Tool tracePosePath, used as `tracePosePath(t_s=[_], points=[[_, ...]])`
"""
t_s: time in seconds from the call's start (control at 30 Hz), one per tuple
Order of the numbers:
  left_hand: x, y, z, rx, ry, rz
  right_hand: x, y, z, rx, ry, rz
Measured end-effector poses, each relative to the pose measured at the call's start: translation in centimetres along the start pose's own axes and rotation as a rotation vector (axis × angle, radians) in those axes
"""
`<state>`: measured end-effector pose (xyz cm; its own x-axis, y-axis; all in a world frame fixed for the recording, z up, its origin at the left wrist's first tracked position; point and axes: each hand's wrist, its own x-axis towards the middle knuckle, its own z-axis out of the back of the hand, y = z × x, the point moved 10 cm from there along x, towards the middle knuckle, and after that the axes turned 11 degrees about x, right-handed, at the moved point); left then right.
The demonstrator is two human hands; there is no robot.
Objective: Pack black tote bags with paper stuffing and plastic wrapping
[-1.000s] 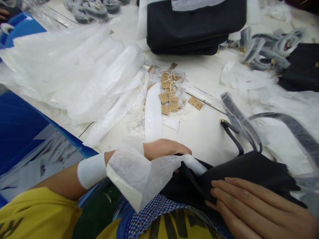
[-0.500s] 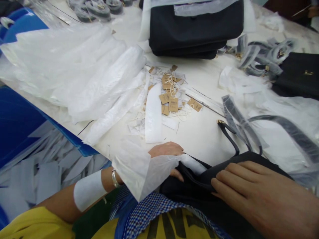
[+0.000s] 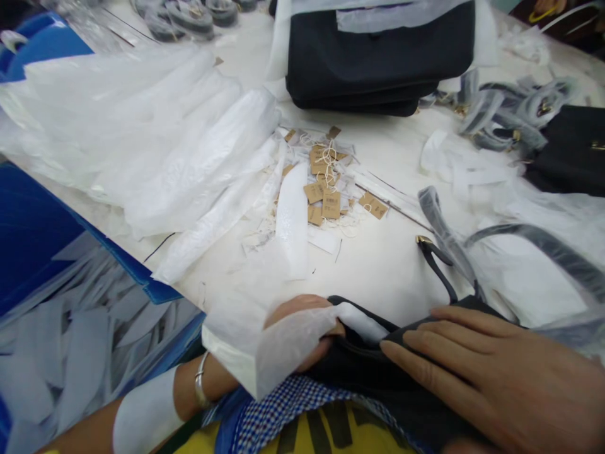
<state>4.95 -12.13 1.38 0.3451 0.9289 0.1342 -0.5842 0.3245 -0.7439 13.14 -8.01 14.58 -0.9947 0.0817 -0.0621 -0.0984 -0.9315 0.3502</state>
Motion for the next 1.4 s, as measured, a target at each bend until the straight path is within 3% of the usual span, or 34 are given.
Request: tracePosePath(t_s=[0.13, 0.2, 0.37, 0.47, 0.57, 0.7, 0.77, 0.87, 0.93, 1.03, 1.2, 1.3, 1.4], points=[[-1.0, -1.1, 0.8, -0.210, 0.133, 0.098, 1.7, -2.6, -1.4, -0.043, 0.100, 0.062], [-1.4, -1.1, 1.0, -0.221, 0.136, 0.167, 3.0, -4.6, -2.8, 0.002, 0.173, 0.071], [-2.6, 0.2, 0.1, -0.095, 0.042, 0.397, 5.9, -8.9, -7.2, 0.185, 0.329, 0.072], [-2.9, 0.3, 0.5, -0.018, -0.070, 0.469, 6.8, -10.1, -9.4, 0.301, 0.407, 0.066], [-3.2, 0.5, 0.5, 0.012, -0.081, 0.564, 7.3, -10.5, -10.3, 0.366, 0.426, 0.070], [-3.4, 1.1, -0.1, 0.152, -0.013, 0.671, 7.1, -10.2, -9.3, 0.288, 0.329, 0.061], [-3.3, 1.1, -0.3, 0.206, -0.012, 0.672, 6.3, -9.4, -7.6, 0.198, 0.169, 0.026], [-3.2, 1.0, -0.4, 0.221, -0.044, 0.657, 3.1, -6.5, -5.0, 0.070, -0.171, -0.056], [-3.2, 0.8, -0.4, 0.226, -0.072, 0.642, 0.6, -3.6, -5.4, 0.037, -0.281, -0.065], [-3.2, 0.5, -0.2, 0.232, -0.127, 0.613, -1.8, -1.5, -8.7, 0.018, -0.256, -0.170], [-4.0, 0.3, 0.9, 0.022, -0.245, 0.492, -2.3, -2.7, -11.8, 0.074, -0.233, -0.292], [-6.0, 2.6, 1.1, -0.259, -0.287, 0.685, -2.1, -3.1, -11.6, 0.089, -0.238, -0.267], [-7.2, 4.1, 0.4, -0.674, -0.435, 0.865, -2.3, -2.7, -11.1, 0.079, -0.271, -0.242]])
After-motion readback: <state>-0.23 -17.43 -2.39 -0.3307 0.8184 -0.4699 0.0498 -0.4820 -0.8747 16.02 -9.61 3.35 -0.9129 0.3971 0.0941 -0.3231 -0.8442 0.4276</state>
